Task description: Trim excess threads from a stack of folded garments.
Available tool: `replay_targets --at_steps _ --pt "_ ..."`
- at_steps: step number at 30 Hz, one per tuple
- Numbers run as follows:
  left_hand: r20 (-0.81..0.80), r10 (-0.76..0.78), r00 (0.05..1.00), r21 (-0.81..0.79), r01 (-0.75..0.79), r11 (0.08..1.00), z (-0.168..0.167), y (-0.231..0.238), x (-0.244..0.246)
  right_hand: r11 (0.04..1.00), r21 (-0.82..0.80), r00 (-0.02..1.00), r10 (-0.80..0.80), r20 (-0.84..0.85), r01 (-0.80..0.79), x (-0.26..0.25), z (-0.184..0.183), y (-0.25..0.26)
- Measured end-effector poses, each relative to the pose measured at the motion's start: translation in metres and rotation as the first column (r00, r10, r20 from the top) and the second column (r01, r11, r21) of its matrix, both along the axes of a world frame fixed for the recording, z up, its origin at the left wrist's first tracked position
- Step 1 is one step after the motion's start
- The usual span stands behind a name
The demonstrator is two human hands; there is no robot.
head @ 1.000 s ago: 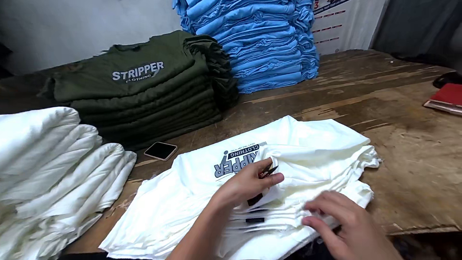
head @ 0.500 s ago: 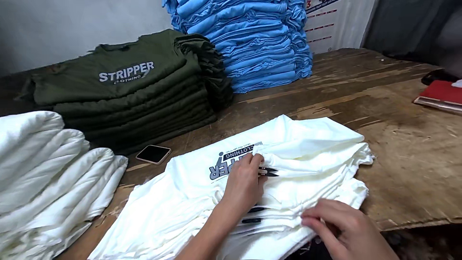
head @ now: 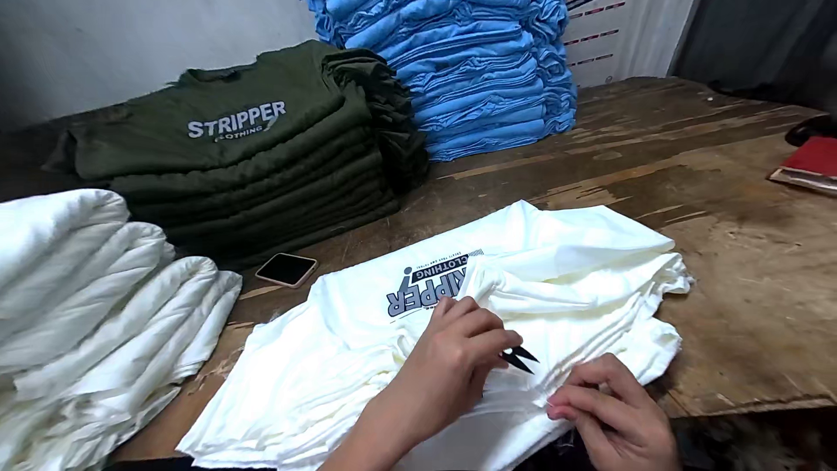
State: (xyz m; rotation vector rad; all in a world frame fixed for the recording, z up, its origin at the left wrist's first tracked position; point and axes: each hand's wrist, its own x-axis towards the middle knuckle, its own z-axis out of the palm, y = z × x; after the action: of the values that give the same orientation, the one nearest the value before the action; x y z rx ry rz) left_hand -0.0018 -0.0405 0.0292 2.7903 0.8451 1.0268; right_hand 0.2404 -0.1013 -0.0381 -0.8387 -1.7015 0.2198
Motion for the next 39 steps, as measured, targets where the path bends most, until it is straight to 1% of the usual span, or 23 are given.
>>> replay_targets --at_steps 5,7,9,11,12,14,15,17,18,19,20,21,22,23,24,25,26,29,32,34,36,37,39 --pt "-0.127 -0.041 0.991 0.180 0.063 0.982 0.003 -0.009 0.021 0.982 0.171 0.991 -0.099 0.091 0.083 -0.006 -0.001 0.001" --pt "-0.101 -0.024 0.995 0.210 0.045 0.977 0.000 -0.008 0.021 0.982 0.187 0.985 -0.066 0.162 0.035 -0.003 0.001 0.000" --pt "-0.036 0.035 0.999 0.206 -0.026 0.978 0.000 -0.007 0.017 0.985 0.163 0.969 0.013 0.246 -0.055 0.005 0.005 -0.003" --pt "0.064 0.120 0.991 0.117 -0.127 0.985 -0.001 -0.007 0.011 0.989 0.136 0.968 0.030 0.249 -0.065 0.009 0.009 -0.004" --pt "0.113 0.167 0.980 0.029 -0.171 0.985 -0.003 -0.006 0.008 0.992 0.124 0.980 -0.019 0.198 -0.006 0.006 0.011 -0.005" --pt "0.197 0.281 0.939 -0.140 -0.257 0.956 -0.007 -0.006 0.007 0.978 0.061 0.973 -0.205 0.104 0.200 -0.010 0.022 -0.003" --pt "0.212 0.340 0.916 -0.209 -0.297 0.932 -0.009 -0.007 0.010 0.956 0.018 0.946 -0.293 0.137 0.293 -0.020 0.027 0.000" --pt "0.169 0.418 0.893 -0.335 -0.346 0.876 -0.010 -0.012 0.017 0.906 -0.036 0.860 -0.387 0.334 0.422 -0.040 0.030 0.008" --pt "0.139 0.428 0.893 -0.366 -0.356 0.860 -0.012 -0.015 0.020 0.882 -0.014 0.803 -0.421 0.422 0.471 -0.047 0.026 0.012" --pt "0.115 0.424 0.899 -0.390 -0.352 0.851 -0.014 -0.019 0.023 0.871 0.009 0.785 -0.447 0.429 0.492 -0.051 0.022 0.016" --pt "0.097 0.411 0.906 -0.416 -0.338 0.844 -0.015 -0.023 0.024 0.880 -0.004 0.826 -0.445 0.346 0.476 -0.051 0.020 0.018" --pt "0.078 0.393 0.916 -0.453 -0.318 0.833 -0.016 -0.027 0.025 0.905 -0.061 0.894 -0.401 0.199 0.420 -0.050 0.021 0.020" --pt "0.044 0.368 0.929 -0.514 -0.295 0.805 -0.014 -0.031 0.024 0.937 -0.140 0.946 -0.323 0.011 0.321 -0.048 0.023 0.020" --pt "-0.002 0.342 0.940 -0.583 -0.279 0.763 -0.012 -0.035 0.024 0.956 -0.216 0.954 -0.237 -0.183 0.196 -0.047 0.024 0.018" --pt "-0.039 0.321 0.946 -0.631 -0.272 0.726 -0.009 -0.037 0.025 0.960 -0.272 0.920 -0.165 -0.356 0.067 -0.047 0.024 0.017" --pt "-0.045 0.303 0.952 -0.650 -0.258 0.715 -0.008 -0.036 0.027 0.951 -0.308 0.872 -0.121 -0.475 -0.036 -0.048 0.024 0.016" --pt "-0.015 0.283 0.959 -0.641 -0.226 0.733 -0.007 -0.034 0.031 0.938 -0.328 0.834 -0.094 -0.544 -0.109 -0.047 0.024 0.015" --pt "0.210 0.265 0.941 -0.491 -0.133 0.861 -0.018 -0.032 0.044 0.922 -0.346 0.823 -0.059 -0.565 -0.172 -0.044 0.024 0.012" --pt "0.380 0.317 0.869 -0.289 -0.215 0.933 -0.033 -0.033 0.051 0.930 -0.320 0.834 -0.027 -0.551 -0.181 -0.039 0.020 0.011" --pt "0.412 0.351 0.841 -0.237 -0.272 0.932 -0.036 -0.037 0.048 0.936 -0.305 0.836 -0.020 -0.548 -0.177 -0.037 0.018 0.010" --pt "0.384 0.352 0.854 -0.231 -0.280 0.932 -0.037 -0.043 0.044 0.939 -0.281 0.854 0.027 -0.520 -0.200 -0.035 0.015 0.009" --pt "0.371 0.332 0.867 -0.227 -0.261 0.938 -0.036 -0.047 0.042 0.942 -0.252 0.880 0.084 -0.467 -0.223 -0.033 0.012 0.010" --pt "0.354 0.272 0.895 -0.229 -0.199 0.953 -0.032 -0.056 0.039 0.964 -0.162 0.954 0.169 -0.246 -0.212 -0.027 0.005 0.014"
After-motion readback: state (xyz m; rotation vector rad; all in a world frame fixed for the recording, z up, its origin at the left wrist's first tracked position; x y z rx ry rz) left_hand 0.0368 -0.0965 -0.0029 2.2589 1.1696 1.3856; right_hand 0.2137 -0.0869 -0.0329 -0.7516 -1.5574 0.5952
